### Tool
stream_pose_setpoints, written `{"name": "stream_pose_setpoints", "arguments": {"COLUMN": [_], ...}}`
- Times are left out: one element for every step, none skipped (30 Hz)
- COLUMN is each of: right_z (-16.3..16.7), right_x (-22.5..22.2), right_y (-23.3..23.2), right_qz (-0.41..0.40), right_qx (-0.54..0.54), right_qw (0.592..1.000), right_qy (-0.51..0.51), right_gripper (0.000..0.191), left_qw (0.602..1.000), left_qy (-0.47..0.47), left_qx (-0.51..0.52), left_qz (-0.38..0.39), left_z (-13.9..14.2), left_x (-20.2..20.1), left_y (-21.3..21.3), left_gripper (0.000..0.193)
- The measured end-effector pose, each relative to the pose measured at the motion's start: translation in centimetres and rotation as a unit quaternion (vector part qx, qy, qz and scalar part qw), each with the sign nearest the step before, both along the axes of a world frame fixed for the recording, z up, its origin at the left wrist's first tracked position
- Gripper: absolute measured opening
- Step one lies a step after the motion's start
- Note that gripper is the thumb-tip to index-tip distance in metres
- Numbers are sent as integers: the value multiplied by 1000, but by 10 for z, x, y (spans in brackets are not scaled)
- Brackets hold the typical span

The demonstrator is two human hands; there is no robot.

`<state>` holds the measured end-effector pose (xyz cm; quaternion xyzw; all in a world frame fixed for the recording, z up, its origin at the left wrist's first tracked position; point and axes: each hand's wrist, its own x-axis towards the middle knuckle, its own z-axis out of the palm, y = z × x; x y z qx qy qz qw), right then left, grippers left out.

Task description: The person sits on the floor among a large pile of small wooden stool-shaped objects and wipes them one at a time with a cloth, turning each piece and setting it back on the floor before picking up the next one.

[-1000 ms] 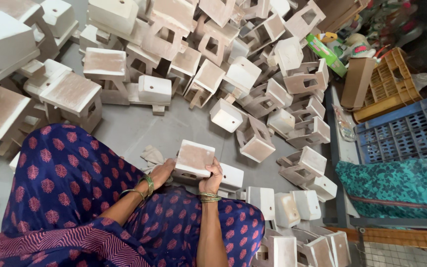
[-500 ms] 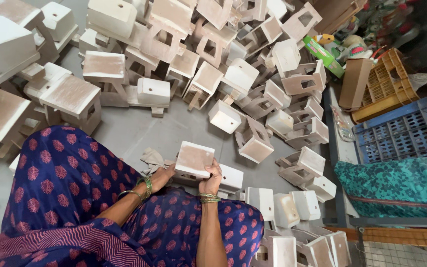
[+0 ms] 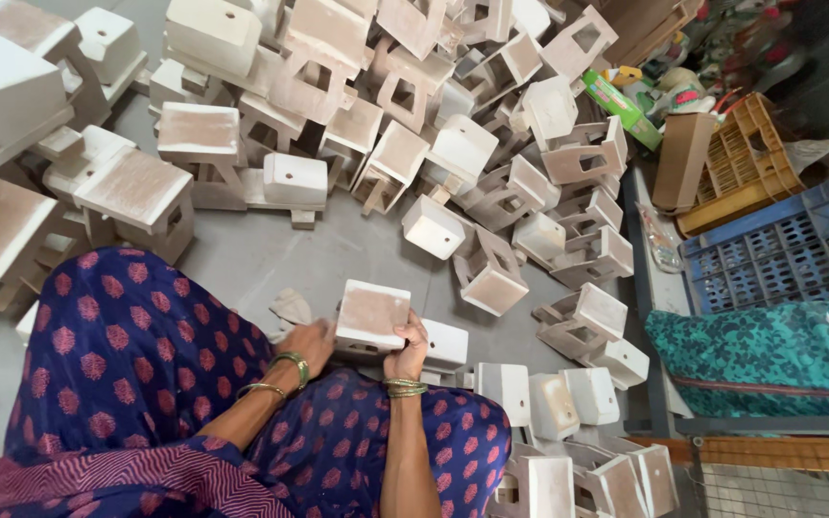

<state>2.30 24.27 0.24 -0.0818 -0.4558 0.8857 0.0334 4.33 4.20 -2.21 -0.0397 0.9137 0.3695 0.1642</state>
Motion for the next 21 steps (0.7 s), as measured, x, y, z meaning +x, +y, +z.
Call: {"name": "stream_pose_setpoints", "arguments": {"right_z": [1,2,3,4,4,5,5,6,6,6,6,6,6,5,5,4,4,3,2,2,1], "right_x": [1,1,1,2,2,2,2,3,3,2,2,2,1,1,0,0,0,0,-1,0,0], "right_y": [0,0,0,-1,-1,-1,-1,-1,-2,-2,-2,-2,-2,-2,-2,-2,-2,-2,-2,-2,-1], "right_qz": [11,22,20,19,18,13,9,5,4,5,5,5,4,4,4,3,-1,-8,-14,-21,-13], "right_qx": [4,8,7,5,3,9,15,22,20,19,18,19,19,20,18,14,10,8,7,8,9], "right_qw": [1000,1000,1000,1000,1000,1000,1000,1000,1000,1000,1000,1000,1000,1000,1000,1000,1000,1000,1000,999,1000], "right_qy": [7,15,16,16,15,14,13,12,6,2,-1,7,14,20,19,18,17,3,-11,-23,-13], "right_gripper": [71,71,71,71,71,71,72,72,72,72,73,72,72,72,72,73,73,72,72,72,72], "left_qw": [999,995,985,969,975,978,980,985,988,990,985,977,964,952,928,891,898,903,903,928,948], "left_qy": [-31,21,74,127,101,75,48,19,-8,-35,-19,-2,14,114,213,311,316,320,322,303,283], "left_qx": [-22,-29,-36,-46,-72,-97,-122,-107,-91,-74,-38,-2,34,87,138,186,211,236,260,201,142], "left_qz": [39,95,151,206,187,167,147,136,123,111,164,215,263,269,273,274,220,166,113,77,39], "left_z": [3,4,2,-1,-6,-12,-18,-24,-28,-30,-30,-28,-23,-17,-10,-3,5,12,17,20,23], "left_x": [2,1,0,-2,-5,-10,-14,-15,-17,-18,-19,-18,-18,-16,-13,-12,-13,-16,-16,-17,-20], "left_y": [-2,-6,-10,-16,-20,-22,-24,-22,-20,-20,-20,-20,-22,-24,-27,-29,-26,-21,-18,-13,-6], "left_gripper": [49,53,63,76,87,97,108,87,67,48,46,44,43,38,33,29,29,30,30,27,23]}}
